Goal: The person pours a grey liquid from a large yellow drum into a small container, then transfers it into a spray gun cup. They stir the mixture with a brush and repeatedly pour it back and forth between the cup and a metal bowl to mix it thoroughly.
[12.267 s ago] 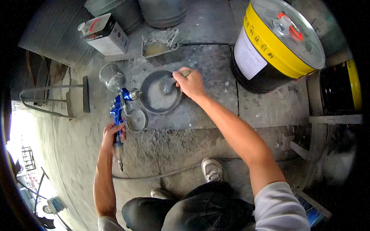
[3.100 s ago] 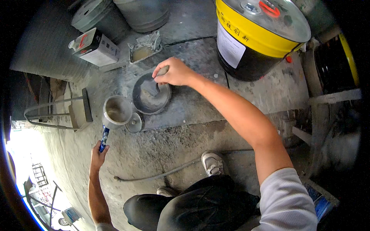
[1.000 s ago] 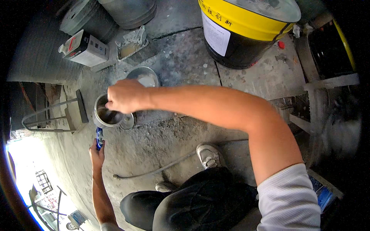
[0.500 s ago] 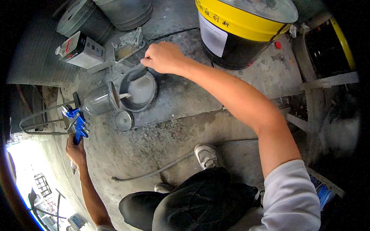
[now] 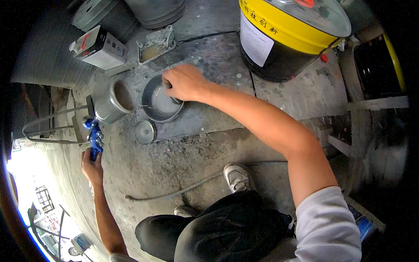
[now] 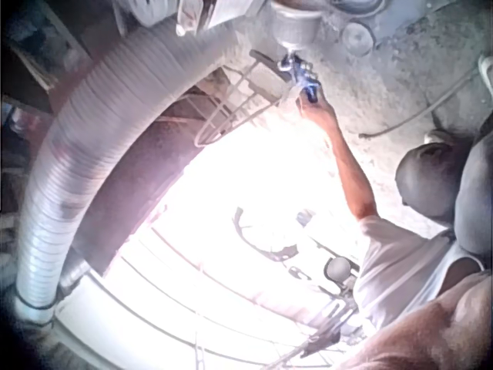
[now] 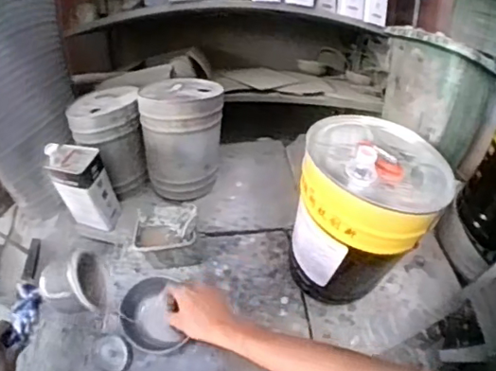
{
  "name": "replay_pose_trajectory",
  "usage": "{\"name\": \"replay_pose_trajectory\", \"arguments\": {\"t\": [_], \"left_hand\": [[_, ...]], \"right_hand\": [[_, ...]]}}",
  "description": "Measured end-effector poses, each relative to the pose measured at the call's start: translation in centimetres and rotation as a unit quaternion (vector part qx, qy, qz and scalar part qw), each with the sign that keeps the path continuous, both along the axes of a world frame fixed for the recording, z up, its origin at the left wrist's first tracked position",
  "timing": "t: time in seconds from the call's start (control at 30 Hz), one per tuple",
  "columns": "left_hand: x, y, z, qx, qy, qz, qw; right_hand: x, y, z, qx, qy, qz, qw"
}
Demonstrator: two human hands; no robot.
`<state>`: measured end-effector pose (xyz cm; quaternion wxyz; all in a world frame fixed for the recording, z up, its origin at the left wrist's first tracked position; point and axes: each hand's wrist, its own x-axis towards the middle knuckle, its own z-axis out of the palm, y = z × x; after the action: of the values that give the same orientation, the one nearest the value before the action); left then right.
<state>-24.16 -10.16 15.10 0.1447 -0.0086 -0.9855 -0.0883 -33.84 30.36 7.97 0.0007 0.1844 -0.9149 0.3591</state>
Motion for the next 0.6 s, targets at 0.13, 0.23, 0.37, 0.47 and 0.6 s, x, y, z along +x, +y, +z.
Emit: {"name": "replay_pose_trajectory", "arguments": {"t": [0.13, 0.23, 0.37, 0.47, 0.6], "left_hand": [[0.2, 1.2, -1.0, 0.037, -0.098, 0.071, 0.992], [-0.1, 1.9, -2.0, 0.228, -0.187, 0.048, 0.954], [-0.1, 3.2, -3.4, 0.402, -0.258, 0.078, 0.875], [-0.4, 5.0, -3.7, 0.407, -0.264, 0.095, 0.869], [-1.0, 6.3, -4.2, 0.431, -0.265, 0.103, 0.857]], "right_hand": [[0.7, -2.6, -1.3, -0.041, -0.033, -0.008, 0.999], [-0.4, -3.1, -1.5, -0.032, -0.029, -0.065, 0.997], [0.9, -3.6, -3.0, -0.008, -0.040, 0.031, 0.999], [0.5, -2.6, -3.7, -0.069, 0.009, -0.047, 0.996], [0.5, -2.1, -1.7, -0.185, -0.110, -0.058, 0.975]]}}
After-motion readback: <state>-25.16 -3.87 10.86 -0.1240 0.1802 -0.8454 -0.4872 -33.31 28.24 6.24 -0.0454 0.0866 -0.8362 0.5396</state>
